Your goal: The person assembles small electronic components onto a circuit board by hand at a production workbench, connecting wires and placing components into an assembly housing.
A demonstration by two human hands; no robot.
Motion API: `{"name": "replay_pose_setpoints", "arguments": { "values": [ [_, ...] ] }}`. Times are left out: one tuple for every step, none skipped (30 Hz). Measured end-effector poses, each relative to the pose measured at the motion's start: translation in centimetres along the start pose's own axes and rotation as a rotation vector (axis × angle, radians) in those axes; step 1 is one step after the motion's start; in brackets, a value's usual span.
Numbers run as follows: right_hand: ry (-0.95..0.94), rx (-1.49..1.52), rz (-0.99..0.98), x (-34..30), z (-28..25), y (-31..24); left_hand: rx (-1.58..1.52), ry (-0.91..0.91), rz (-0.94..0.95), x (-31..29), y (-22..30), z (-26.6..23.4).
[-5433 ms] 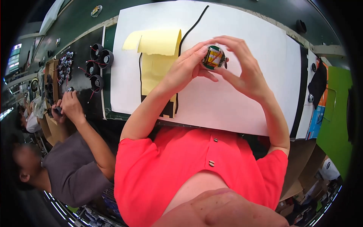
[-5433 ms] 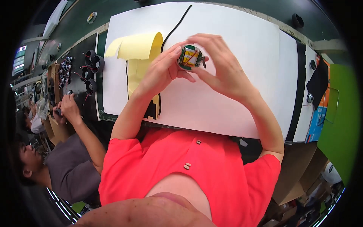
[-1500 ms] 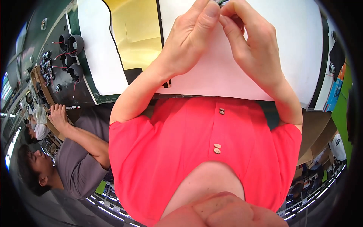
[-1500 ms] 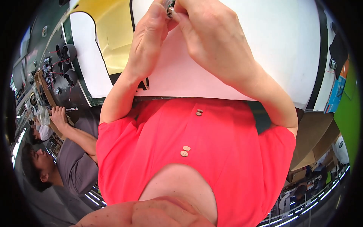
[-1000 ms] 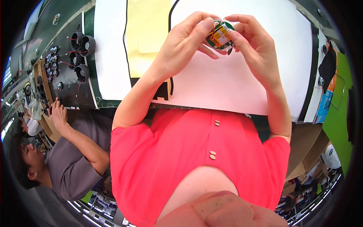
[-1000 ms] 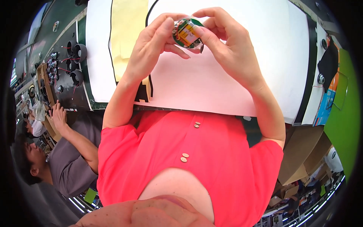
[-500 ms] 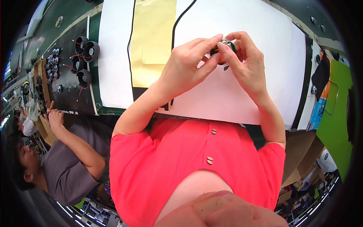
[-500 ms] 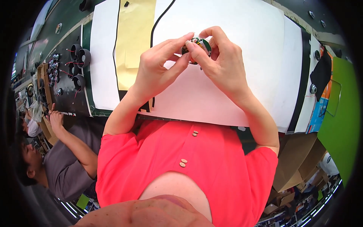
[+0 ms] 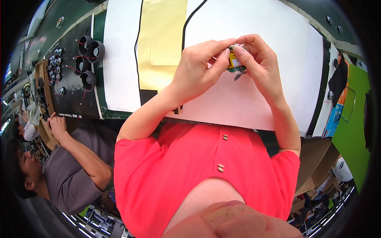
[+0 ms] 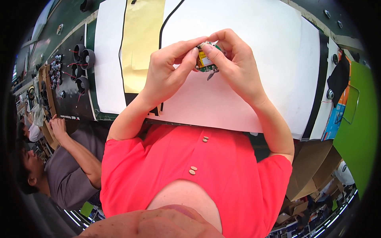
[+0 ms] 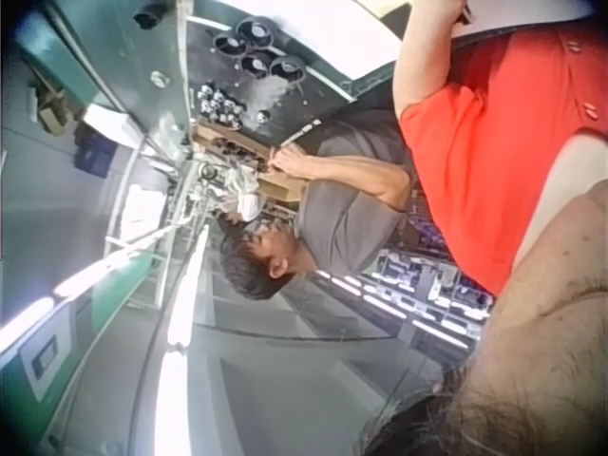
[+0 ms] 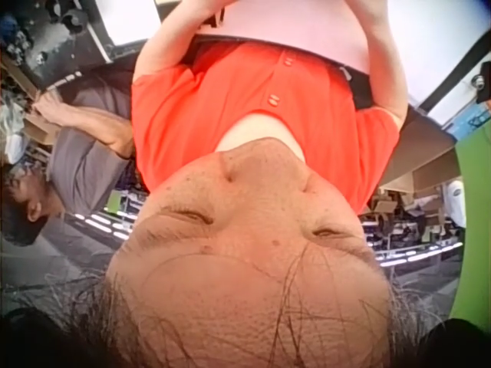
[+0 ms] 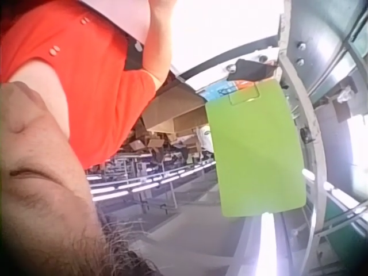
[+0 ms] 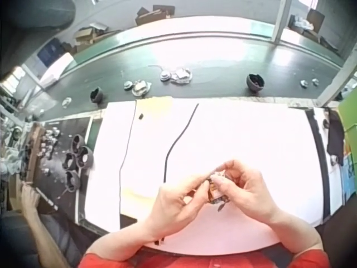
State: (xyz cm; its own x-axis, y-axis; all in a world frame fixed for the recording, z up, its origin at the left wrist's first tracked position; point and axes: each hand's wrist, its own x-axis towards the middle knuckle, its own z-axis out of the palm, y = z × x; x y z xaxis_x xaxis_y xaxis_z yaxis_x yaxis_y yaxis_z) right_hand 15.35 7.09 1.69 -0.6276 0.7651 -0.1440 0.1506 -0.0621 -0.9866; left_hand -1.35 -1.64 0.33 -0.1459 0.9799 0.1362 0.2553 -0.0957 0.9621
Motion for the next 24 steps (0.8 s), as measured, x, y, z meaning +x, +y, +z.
{"name": "replay_pose_setpoints", "arguments": {
  "values": [
    [-0.007,0.023,0.005,-0.1,0.1,0.1,-0.076,0.010,-0.058,0.0,0.0,0.1],
    [-0.008,0.025,0.012,0.1,-0.1,0.2,-0.152,0.021,-0.118,0.0,0.1,0.2],
    [-0.028,-0.002,-0.008,0.1,-0.3,0.3,-0.153,0.021,-0.132,-0.2,0.3,0.3],
    [-0.048,-0.029,-0.029,0.0,-0.5,0.3,-0.177,0.016,-0.147,-0.1,0.5,0.3],
    [-0.052,-0.024,-0.016,-0.1,-0.6,0.3,-0.201,0.011,-0.161,-0.2,0.6,0.3],
    [-0.064,-0.024,-0.026,0.0,-0.8,0.2,-0.234,0.023,-0.150,-0.1,0.3,0.4],
    [-0.076,-0.024,-0.037,0.0,-0.8,0.2,-0.234,0.023,-0.157,-0.1,0.3,0.4],
    [-0.073,-0.040,-0.052,-0.1,-0.7,0.4,-0.243,0.026,-0.163,-0.2,0.3,0.4],
    [-0.072,-0.040,-0.050,-0.1,-0.6,0.3,-0.254,0.029,-0.165,-0.2,0.3,0.4],
    [-0.062,-0.029,-0.041,-0.1,-0.5,0.3,-0.255,0.027,-0.166,-0.2,0.2,0.4],
    [-0.051,-0.018,-0.032,-0.1,-0.4,0.2,-0.221,0.036,-0.158,-0.3,0.2,0.5],
    [-0.050,-0.019,-0.032,-0.1,-0.5,0.2,-0.186,0.046,-0.149,-0.3,0.2,0.5],
    [-0.058,-0.020,-0.008,-0.1,-0.7,0.3,-0.187,0.045,-0.148,-0.3,0.0,0.7],
    [-0.067,-0.022,0.016,0.0,-0.8,0.3,-0.111,0.067,-0.087,-0.4,-0.4,1.0],
    [-0.065,-0.019,0.020,-0.1,-0.8,0.2,-0.035,0.087,-0.031,-0.6,-0.6,1.2],
    [-0.065,0.002,0.079,-0.1,-0.9,0.0,-0.035,0.083,-0.035,-0.6,-0.6,1.2],
    [-0.065,0.023,0.139,-0.1,-1.0,-0.2,0.053,0.085,0.033,-0.6,-0.7,1.2],
    [-0.061,0.026,0.143,-0.1,-1.1,-0.2,0.139,0.086,0.103,-0.5,-0.7,1.2],
    [-0.065,0.034,0.145,-0.1,-1.2,-0.2,0.138,0.081,0.101,-0.5,-0.6,1.2],
    [-0.070,0.042,0.148,-0.2,-1.2,-0.1,0.007,0.084,0.008,-0.5,-0.5,1.2],
    [-0.067,0.044,0.147,-0.2,-1.2,0.0,-0.123,0.088,-0.083,-0.3,-0.3,1.2],
    [-0.063,0.059,0.136,-0.2,-1.1,0.0,-0.122,0.086,-0.081,-0.3,-0.1,1.2],
    [-0.060,0.073,0.125,-0.1,-1.1,0.1,-0.153,0.082,-0.120,-0.3,0.1,1.2],
    [-0.061,0.073,0.123,-0.1,-1.1,0.0,-0.185,0.080,-0.159,-0.3,0.2,1.1]
  ]
}}
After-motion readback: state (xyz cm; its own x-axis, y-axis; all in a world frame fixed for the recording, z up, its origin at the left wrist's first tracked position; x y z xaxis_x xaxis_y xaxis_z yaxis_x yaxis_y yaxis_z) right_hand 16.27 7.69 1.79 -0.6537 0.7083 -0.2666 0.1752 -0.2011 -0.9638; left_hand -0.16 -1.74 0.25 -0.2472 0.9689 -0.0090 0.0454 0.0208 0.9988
